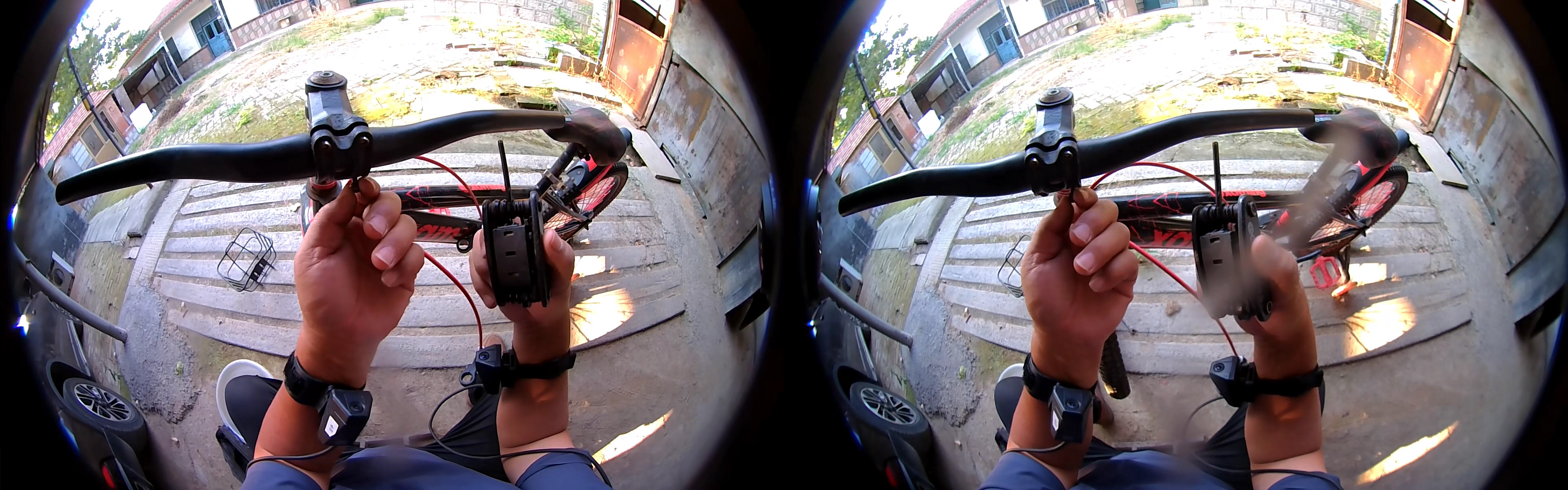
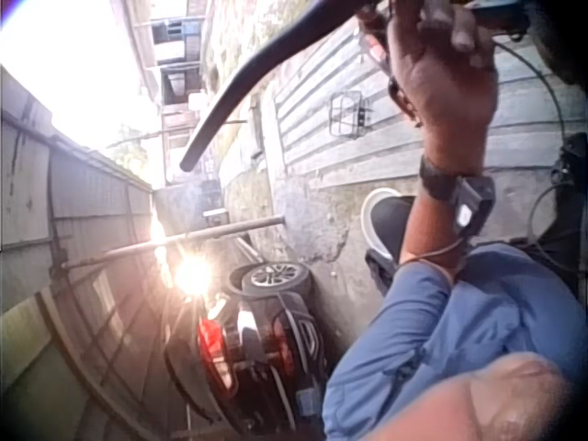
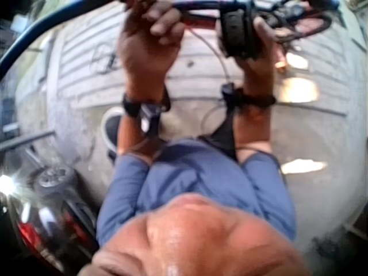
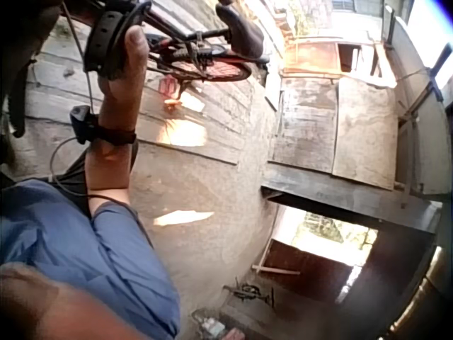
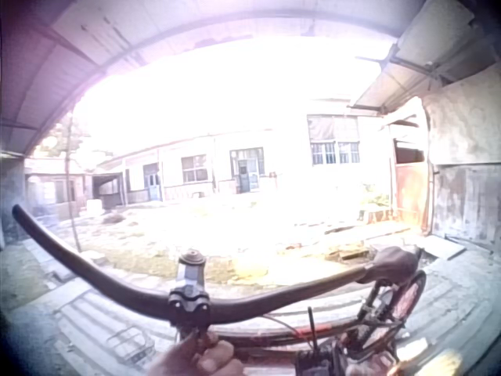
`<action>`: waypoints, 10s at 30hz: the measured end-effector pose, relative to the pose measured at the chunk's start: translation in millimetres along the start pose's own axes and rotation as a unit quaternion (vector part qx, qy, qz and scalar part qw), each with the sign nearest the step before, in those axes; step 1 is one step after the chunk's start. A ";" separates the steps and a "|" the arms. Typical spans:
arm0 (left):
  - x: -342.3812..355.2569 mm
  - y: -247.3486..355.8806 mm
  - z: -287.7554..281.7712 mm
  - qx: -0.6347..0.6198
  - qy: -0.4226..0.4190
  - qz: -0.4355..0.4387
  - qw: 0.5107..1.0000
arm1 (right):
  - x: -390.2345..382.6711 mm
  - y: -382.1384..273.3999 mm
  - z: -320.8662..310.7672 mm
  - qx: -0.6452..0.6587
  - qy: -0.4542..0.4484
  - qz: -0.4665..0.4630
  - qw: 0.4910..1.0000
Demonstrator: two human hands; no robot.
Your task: The person sits on the ground and works on the handlebar of a bicycle. They pick up a black electronic component from a white bucket, connect a red wire to it, and repeatedly attach and detach the component from the handlebar stem to test the fit.
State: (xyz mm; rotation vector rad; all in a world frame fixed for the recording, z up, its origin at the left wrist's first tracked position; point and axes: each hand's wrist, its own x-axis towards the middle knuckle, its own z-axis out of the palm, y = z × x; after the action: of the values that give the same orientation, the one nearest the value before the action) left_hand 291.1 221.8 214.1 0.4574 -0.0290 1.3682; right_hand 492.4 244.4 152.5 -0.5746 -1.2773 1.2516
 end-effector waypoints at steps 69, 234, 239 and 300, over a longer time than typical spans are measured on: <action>-274.4 59.5 -119.3 0.312 0.269 -0.198 0.890 | -108.6 104.7 159.6 -0.255 -0.507 0.204 0.797; -120.2 21.4 -108.1 0.368 -0.048 -0.081 0.925 | -102.5 -7.7 106.0 0.213 0.041 0.183 0.959; -142.1 34.6 -132.6 0.339 0.104 -0.117 0.928 | -63.6 -56.5 110.8 -0.017 0.107 -0.006 0.994; -160.4 35.5 -134.9 0.486 0.118 -0.139 0.855 | -23.3 -74.5 167.5 -0.091 0.187 -0.096 0.973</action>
State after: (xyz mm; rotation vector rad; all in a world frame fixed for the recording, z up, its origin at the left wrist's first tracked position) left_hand 190.3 121.0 56.4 1.0803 0.9404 1.0580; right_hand 370.7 151.0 255.5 -0.7582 -1.1035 0.8238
